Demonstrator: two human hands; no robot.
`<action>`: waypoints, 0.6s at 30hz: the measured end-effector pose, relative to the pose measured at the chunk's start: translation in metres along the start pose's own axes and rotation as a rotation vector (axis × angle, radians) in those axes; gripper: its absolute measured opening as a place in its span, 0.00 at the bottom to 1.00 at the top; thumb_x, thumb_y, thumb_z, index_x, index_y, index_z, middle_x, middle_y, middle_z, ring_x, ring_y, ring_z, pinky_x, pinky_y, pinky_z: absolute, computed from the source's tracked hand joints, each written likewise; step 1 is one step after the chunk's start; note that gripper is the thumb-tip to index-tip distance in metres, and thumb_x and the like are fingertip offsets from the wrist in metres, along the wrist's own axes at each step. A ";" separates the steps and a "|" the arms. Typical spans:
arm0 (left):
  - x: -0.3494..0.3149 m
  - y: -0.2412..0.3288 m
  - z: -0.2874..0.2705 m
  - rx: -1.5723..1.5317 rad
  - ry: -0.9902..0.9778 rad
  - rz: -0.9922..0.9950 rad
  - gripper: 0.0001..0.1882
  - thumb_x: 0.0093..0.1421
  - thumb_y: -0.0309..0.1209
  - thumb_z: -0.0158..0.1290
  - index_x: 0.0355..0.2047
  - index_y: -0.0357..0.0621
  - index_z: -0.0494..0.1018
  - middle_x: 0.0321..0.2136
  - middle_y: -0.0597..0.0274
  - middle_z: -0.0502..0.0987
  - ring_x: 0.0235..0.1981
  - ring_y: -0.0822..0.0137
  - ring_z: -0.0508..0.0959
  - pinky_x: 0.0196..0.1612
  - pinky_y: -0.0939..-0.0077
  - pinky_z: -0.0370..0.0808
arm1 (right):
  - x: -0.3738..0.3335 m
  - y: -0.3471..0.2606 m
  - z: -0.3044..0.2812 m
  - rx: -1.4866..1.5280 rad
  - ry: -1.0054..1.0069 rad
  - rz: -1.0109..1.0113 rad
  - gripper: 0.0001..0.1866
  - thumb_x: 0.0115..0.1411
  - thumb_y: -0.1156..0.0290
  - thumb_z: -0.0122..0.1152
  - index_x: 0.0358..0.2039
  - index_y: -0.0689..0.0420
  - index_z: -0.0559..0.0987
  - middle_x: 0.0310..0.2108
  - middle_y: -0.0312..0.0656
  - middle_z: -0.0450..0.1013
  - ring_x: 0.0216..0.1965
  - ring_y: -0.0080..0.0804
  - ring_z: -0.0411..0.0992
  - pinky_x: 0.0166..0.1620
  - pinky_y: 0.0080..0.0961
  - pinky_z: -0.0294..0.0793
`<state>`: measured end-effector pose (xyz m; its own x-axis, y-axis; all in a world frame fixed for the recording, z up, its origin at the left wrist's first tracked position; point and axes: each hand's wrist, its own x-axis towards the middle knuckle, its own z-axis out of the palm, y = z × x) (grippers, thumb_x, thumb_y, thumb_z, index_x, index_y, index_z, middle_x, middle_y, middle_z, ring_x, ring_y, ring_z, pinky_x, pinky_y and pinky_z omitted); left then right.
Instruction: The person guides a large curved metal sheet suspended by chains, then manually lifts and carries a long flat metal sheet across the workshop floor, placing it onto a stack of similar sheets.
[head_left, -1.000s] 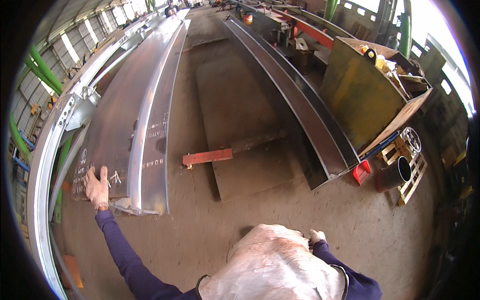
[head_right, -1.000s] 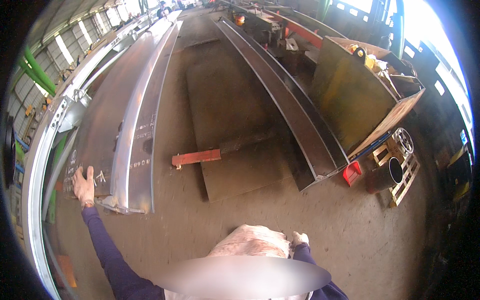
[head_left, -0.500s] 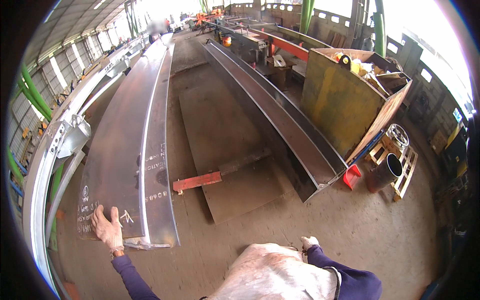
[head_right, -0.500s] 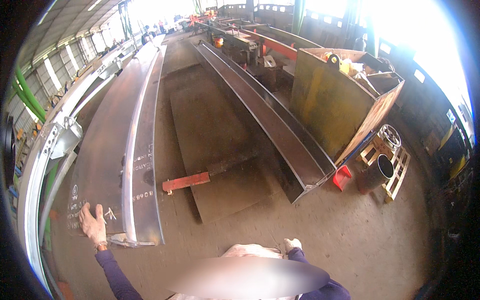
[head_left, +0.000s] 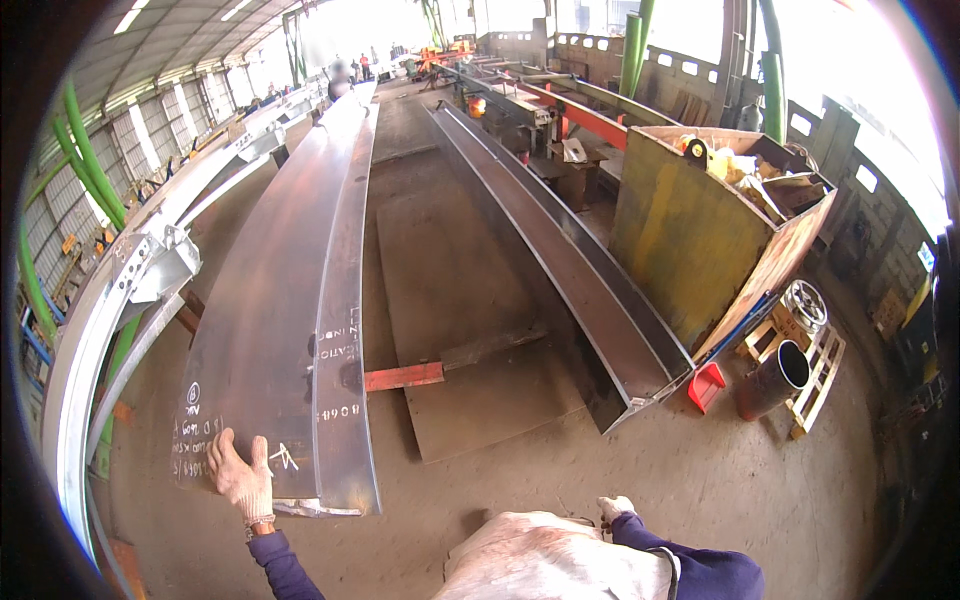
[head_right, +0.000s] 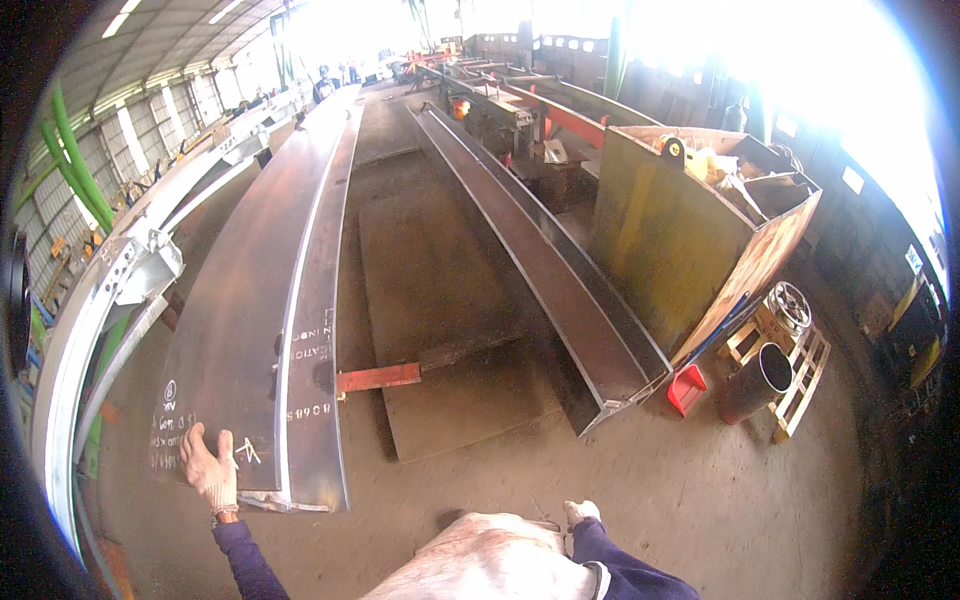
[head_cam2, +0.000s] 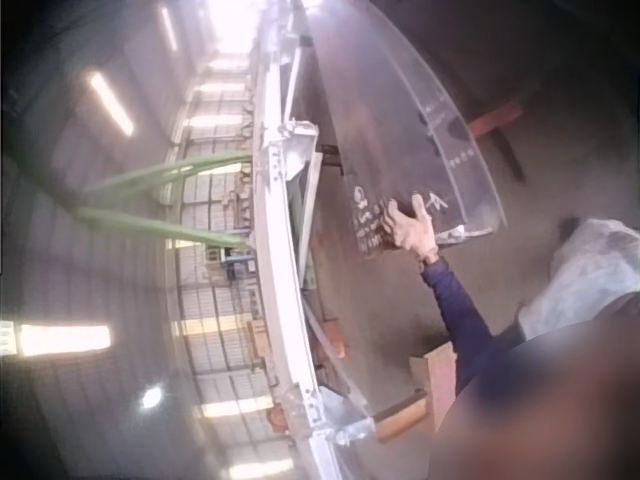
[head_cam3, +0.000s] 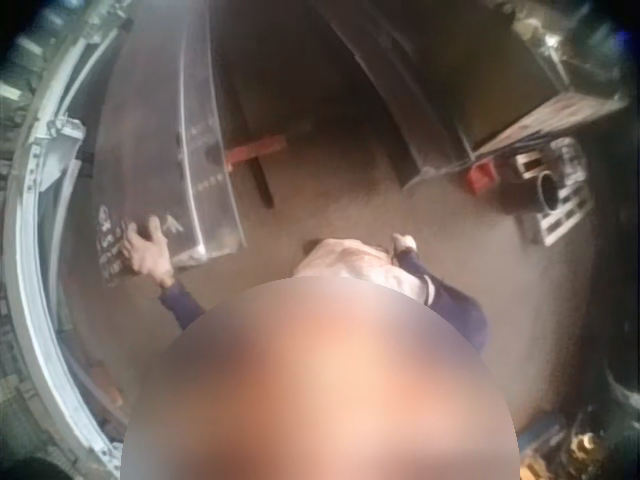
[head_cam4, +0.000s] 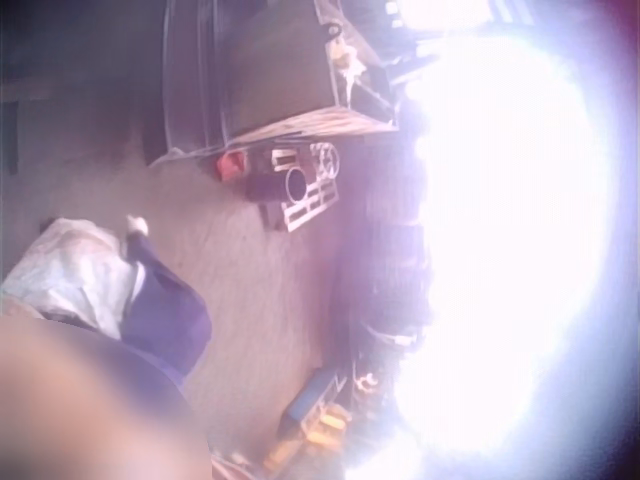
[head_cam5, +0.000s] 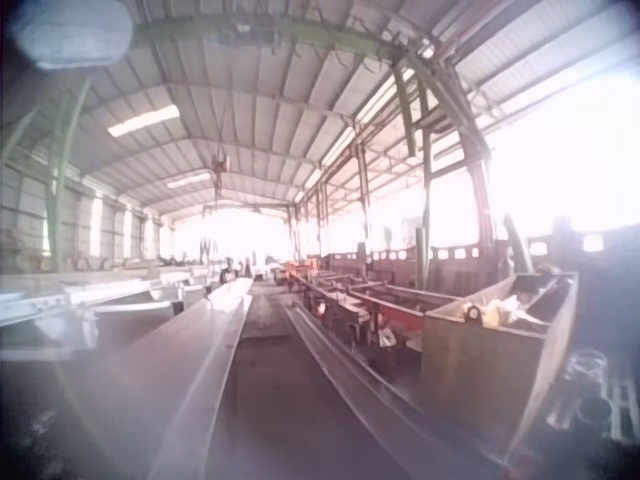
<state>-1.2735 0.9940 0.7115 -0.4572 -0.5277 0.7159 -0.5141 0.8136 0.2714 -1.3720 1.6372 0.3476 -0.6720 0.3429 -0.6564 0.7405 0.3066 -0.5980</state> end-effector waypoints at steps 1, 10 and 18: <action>0.000 0.001 0.001 -0.007 0.004 0.007 0.32 0.61 0.51 0.63 0.58 0.42 0.73 0.58 0.50 0.75 0.65 0.46 0.68 0.68 0.45 0.63 | 0.003 0.004 0.000 0.009 0.064 -0.022 0.28 0.58 0.56 0.63 0.45 0.72 0.80 0.34 0.56 0.81 0.30 0.45 0.83 0.34 0.39 0.81; -0.001 0.027 -0.022 -0.016 0.015 0.047 0.31 0.61 0.47 0.64 0.56 0.38 0.73 0.56 0.49 0.76 0.63 0.46 0.69 0.67 0.48 0.64 | 0.038 0.025 -0.047 -0.197 -0.033 -0.051 0.30 0.58 0.51 0.64 0.44 0.70 0.82 0.32 0.56 0.82 0.31 0.45 0.83 0.36 0.38 0.81; -0.004 0.058 -0.035 -0.014 0.043 0.100 0.29 0.60 0.46 0.65 0.54 0.38 0.74 0.53 0.48 0.77 0.60 0.46 0.71 0.64 0.49 0.66 | 0.054 -0.002 -0.029 -0.278 -0.037 -0.393 0.26 0.61 0.49 0.61 0.34 0.65 0.82 0.24 0.44 0.79 0.24 0.35 0.79 0.30 0.35 0.78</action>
<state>-1.2762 1.0515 0.7465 -0.4742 -0.4329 0.7667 -0.4572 0.8652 0.2057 -1.4100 1.6812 0.3267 -0.8971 0.1229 -0.4244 0.4000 0.6341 -0.6618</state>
